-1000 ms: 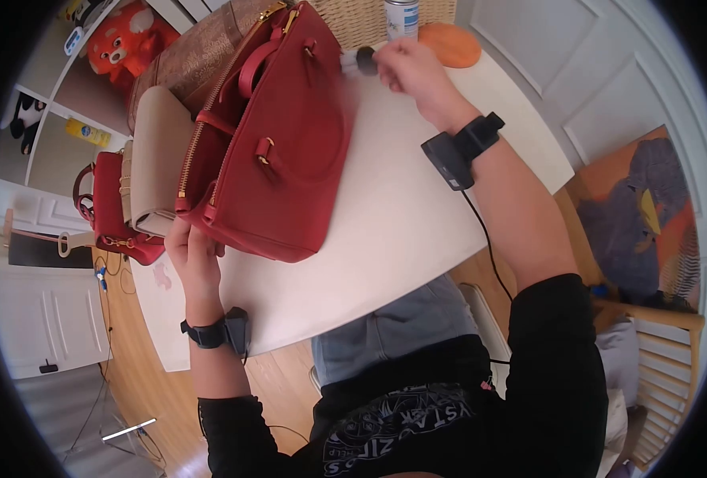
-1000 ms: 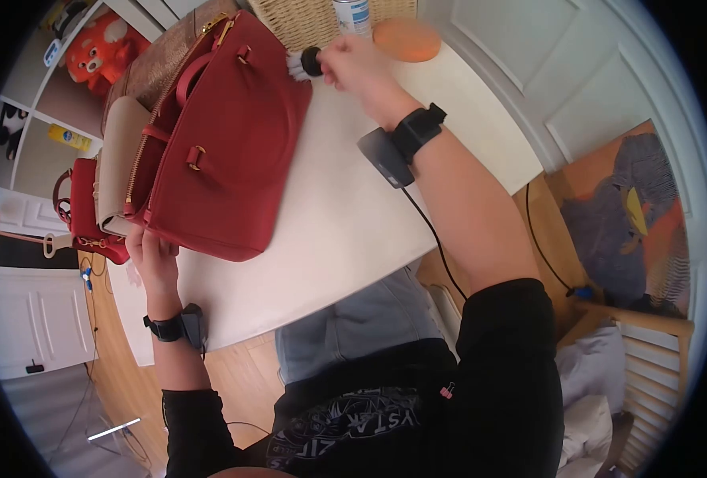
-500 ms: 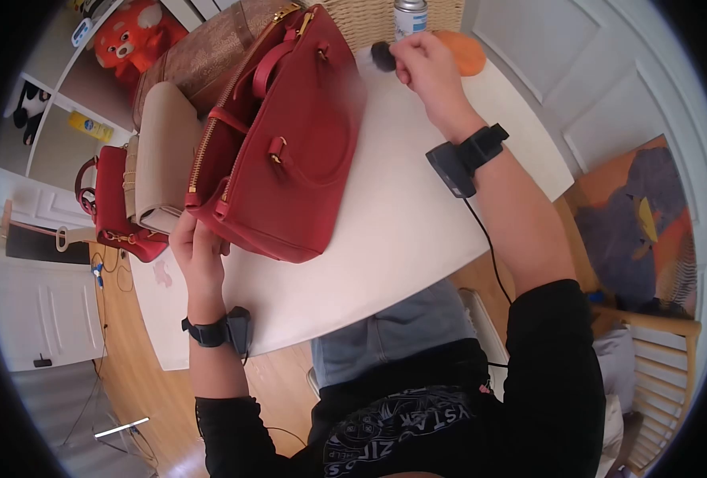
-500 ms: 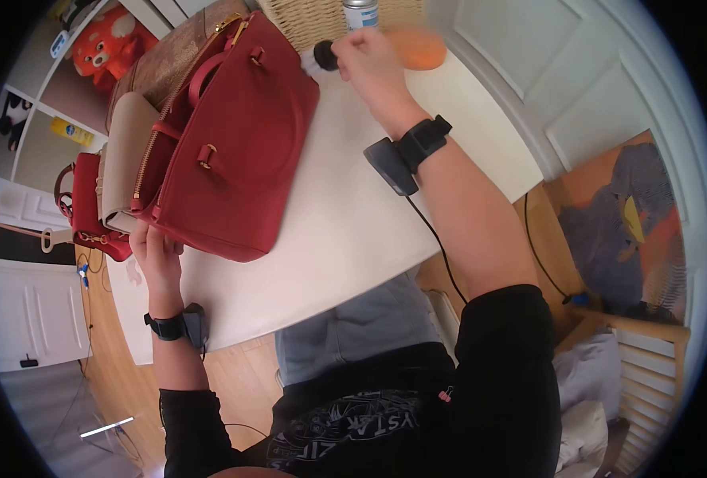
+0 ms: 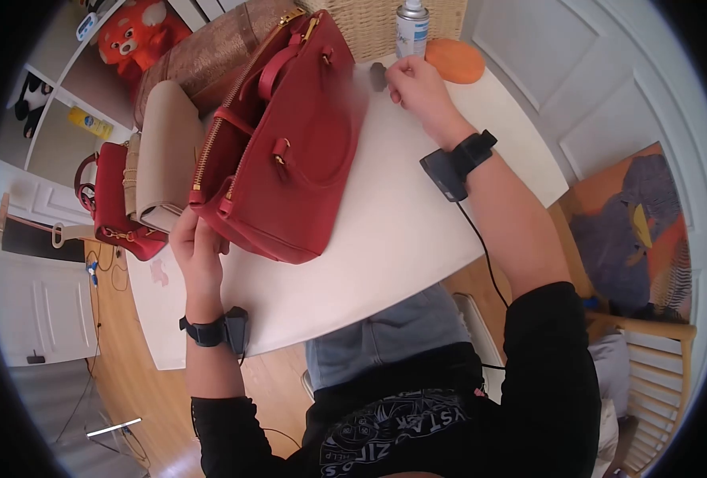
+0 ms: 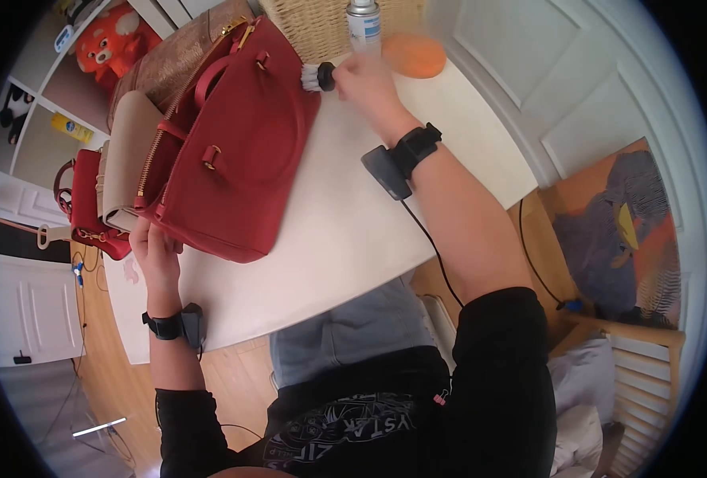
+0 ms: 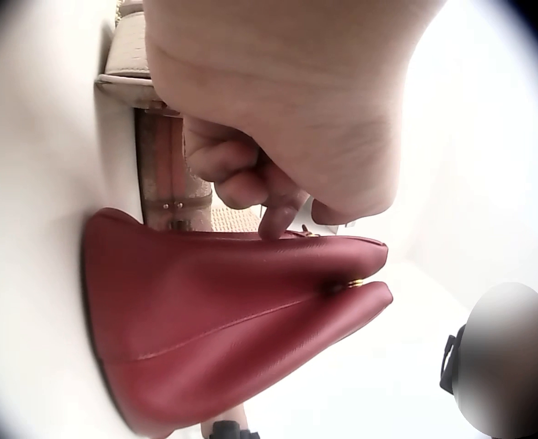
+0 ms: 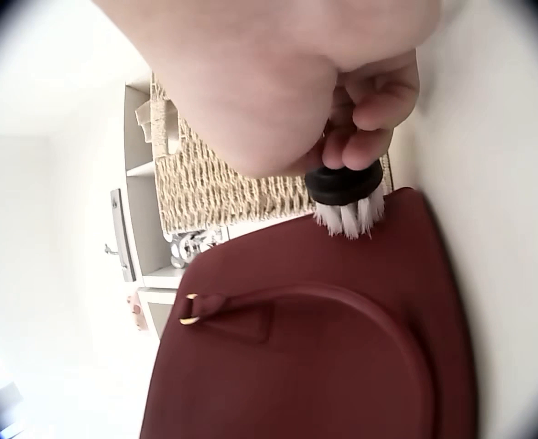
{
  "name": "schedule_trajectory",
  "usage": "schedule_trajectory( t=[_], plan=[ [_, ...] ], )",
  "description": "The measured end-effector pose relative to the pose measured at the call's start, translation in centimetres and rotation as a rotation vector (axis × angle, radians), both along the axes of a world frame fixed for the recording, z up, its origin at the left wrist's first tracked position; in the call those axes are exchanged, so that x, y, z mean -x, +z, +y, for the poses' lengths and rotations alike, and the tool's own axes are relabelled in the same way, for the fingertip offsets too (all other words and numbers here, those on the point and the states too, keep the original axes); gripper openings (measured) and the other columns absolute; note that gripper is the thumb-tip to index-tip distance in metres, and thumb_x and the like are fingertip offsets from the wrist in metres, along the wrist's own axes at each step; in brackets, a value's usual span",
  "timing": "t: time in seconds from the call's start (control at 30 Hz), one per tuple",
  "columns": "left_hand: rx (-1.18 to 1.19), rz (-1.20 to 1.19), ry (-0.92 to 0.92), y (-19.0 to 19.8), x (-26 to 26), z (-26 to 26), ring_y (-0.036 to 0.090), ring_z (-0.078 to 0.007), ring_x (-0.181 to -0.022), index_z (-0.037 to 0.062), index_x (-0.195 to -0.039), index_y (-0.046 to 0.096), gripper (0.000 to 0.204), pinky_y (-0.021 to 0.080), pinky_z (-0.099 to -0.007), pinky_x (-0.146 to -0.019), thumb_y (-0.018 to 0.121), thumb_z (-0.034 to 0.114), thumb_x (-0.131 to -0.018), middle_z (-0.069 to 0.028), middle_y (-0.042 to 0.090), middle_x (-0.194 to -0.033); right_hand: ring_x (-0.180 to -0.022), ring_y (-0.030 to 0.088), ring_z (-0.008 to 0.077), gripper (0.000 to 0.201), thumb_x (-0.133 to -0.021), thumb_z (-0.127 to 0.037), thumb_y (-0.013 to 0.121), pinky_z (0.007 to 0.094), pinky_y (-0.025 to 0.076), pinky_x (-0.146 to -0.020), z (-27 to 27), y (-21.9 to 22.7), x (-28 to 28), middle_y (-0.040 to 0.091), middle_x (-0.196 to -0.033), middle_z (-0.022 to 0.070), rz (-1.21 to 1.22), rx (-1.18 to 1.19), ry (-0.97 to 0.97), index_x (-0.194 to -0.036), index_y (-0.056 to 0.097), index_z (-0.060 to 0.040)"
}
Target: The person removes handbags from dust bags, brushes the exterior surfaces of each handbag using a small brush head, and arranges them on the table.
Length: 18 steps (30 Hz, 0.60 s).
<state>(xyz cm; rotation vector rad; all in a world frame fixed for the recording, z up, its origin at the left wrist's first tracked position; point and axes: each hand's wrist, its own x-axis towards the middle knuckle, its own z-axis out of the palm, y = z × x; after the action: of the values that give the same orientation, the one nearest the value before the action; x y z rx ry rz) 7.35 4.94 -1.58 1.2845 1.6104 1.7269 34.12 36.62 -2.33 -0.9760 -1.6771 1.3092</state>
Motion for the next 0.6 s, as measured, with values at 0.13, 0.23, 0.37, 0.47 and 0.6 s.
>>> schedule_trajectory(
  t=[0.13,0.23,0.37,0.47,0.6],
  plan=[
    [0.007,0.059,0.001,0.0,0.3,0.1,0.040,-0.0016,-0.053,-0.0019,-0.121,0.072,0.032,0.032,-0.0210,-0.048,0.053,0.023,-0.113,0.0072,0.050,-0.065,-0.074,0.059,0.0098,0.013,-0.106,-0.019,0.064,0.0256,0.044,-0.065,0.2,2.5,0.2,0.065,-0.084,0.0018,0.400,0.027,-0.028,-0.106,0.063,-0.0056],
    [0.006,0.068,-0.023,0.3,-0.1,0.0,0.040,-0.0017,-0.053,-0.0020,-0.119,0.072,0.031,0.033,-0.0213,-0.047,0.053,0.022,-0.112,0.0068,0.050,-0.064,-0.076,0.064,0.0109,0.018,-0.105,-0.021,0.064,0.0278,0.047,-0.065,-0.6,2.9,0.6,0.068,-0.086,0.0036,0.583,-0.021,-0.034,-0.109,0.063,-0.0029],
    [0.000,0.075,-0.023,0.4,-0.2,0.1,0.041,-0.0018,-0.053,-0.0021,-0.119,0.072,0.031,0.033,-0.0212,-0.047,0.054,0.022,-0.112,0.0064,0.051,-0.065,-0.073,0.064,0.0100,0.019,-0.104,-0.017,0.067,0.0254,0.047,-0.063,-0.9,2.9,0.7,0.072,-0.091,0.0055,0.237,-0.101,0.067,-0.114,0.062,-0.0027],
    [-0.007,0.067,-0.024,0.2,-0.2,-0.2,0.041,-0.0020,-0.053,-0.0019,-0.118,0.072,0.030,0.034,-0.0213,-0.047,0.055,0.022,-0.112,0.0062,0.051,-0.066,-0.072,0.066,0.0101,0.017,-0.105,-0.015,0.065,0.0260,0.048,-0.061,-0.7,4.5,1.0,0.074,-0.089,0.0072,0.532,-0.107,0.003,-0.113,0.060,-0.0018],
    [0.011,0.048,-0.023,-0.2,-0.2,0.1,0.041,-0.0023,-0.054,-0.0001,-0.115,0.072,0.029,0.035,-0.0213,-0.048,0.056,0.024,-0.112,0.0061,0.052,-0.066,-0.072,0.067,0.0106,0.015,-0.105,-0.016,0.064,0.0267,0.049,-0.061,-1.7,4.8,1.2,0.073,-0.089,0.0071,0.382,-0.112,-0.002,-0.110,0.059,-0.0031]
  ],
)
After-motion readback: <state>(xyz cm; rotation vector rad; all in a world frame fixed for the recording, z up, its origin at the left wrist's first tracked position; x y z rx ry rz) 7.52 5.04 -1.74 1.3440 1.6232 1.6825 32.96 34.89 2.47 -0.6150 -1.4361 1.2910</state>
